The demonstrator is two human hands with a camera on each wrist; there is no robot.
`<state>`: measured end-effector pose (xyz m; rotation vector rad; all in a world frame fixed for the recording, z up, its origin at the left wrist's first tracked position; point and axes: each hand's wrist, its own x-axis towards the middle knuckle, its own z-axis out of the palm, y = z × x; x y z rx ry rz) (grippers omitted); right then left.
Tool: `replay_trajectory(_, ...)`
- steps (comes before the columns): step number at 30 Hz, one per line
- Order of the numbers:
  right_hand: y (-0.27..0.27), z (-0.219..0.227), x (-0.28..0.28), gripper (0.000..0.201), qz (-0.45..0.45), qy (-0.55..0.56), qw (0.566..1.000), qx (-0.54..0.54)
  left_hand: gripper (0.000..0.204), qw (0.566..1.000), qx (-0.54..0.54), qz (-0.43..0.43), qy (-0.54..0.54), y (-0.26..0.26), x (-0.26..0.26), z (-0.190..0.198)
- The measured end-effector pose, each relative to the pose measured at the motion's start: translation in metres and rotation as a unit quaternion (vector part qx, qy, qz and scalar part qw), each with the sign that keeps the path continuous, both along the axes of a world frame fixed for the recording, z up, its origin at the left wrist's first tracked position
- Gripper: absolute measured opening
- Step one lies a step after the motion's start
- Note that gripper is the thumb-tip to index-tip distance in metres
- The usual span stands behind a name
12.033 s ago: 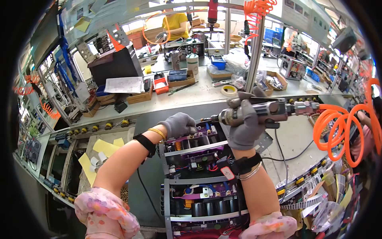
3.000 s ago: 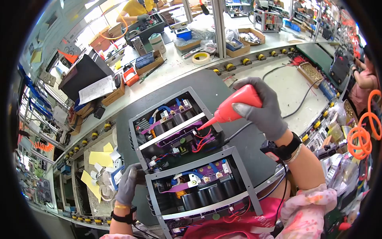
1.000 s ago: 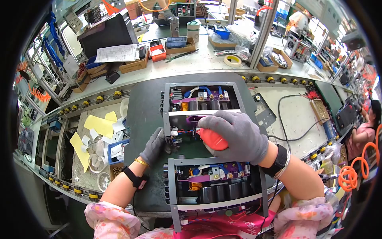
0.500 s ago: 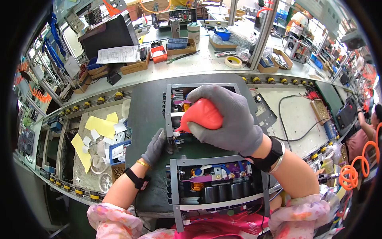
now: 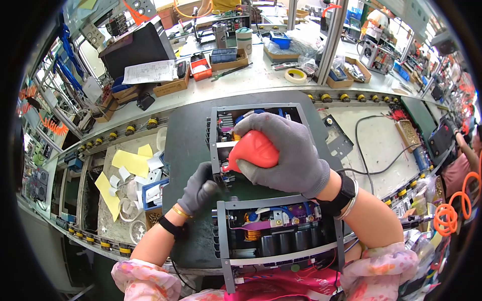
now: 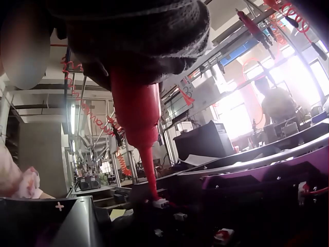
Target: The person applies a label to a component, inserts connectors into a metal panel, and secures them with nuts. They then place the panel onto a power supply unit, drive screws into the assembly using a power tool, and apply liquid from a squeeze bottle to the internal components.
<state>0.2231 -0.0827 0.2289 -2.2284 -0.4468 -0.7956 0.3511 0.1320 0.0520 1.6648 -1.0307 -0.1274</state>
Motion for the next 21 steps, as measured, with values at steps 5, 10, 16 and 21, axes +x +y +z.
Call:
replay_trajectory(5, 0.002, 0.009, -0.008, 0.042, -0.003, -0.028, 0.996, -0.085, 0.062, 0.985, 0.116, -0.019, -0.125, -0.001, 0.003, 0.012)
replay_trajectory(10, -0.026, 0.028, -0.038, 0.043, -0.055, -0.142, 0.988, -0.005, 0.05, 0.988, 0.079, 0.002, -0.135, -0.015, 0.008, 0.039)
replay_trajectory(16, -0.082, -0.004, -0.036, 0.051, -0.052, -0.113, 0.985, 0.122, 0.039, 0.975, 0.139, 0.064, 0.16, -0.054, 0.023, 0.116)
replay_trajectory(21, -0.086, -0.021, -0.003, 0.045, -0.013, -0.125, 0.989, 0.073, 0.049, 0.976, 0.114, 0.034, 0.183, -0.055, 0.034, 0.108)
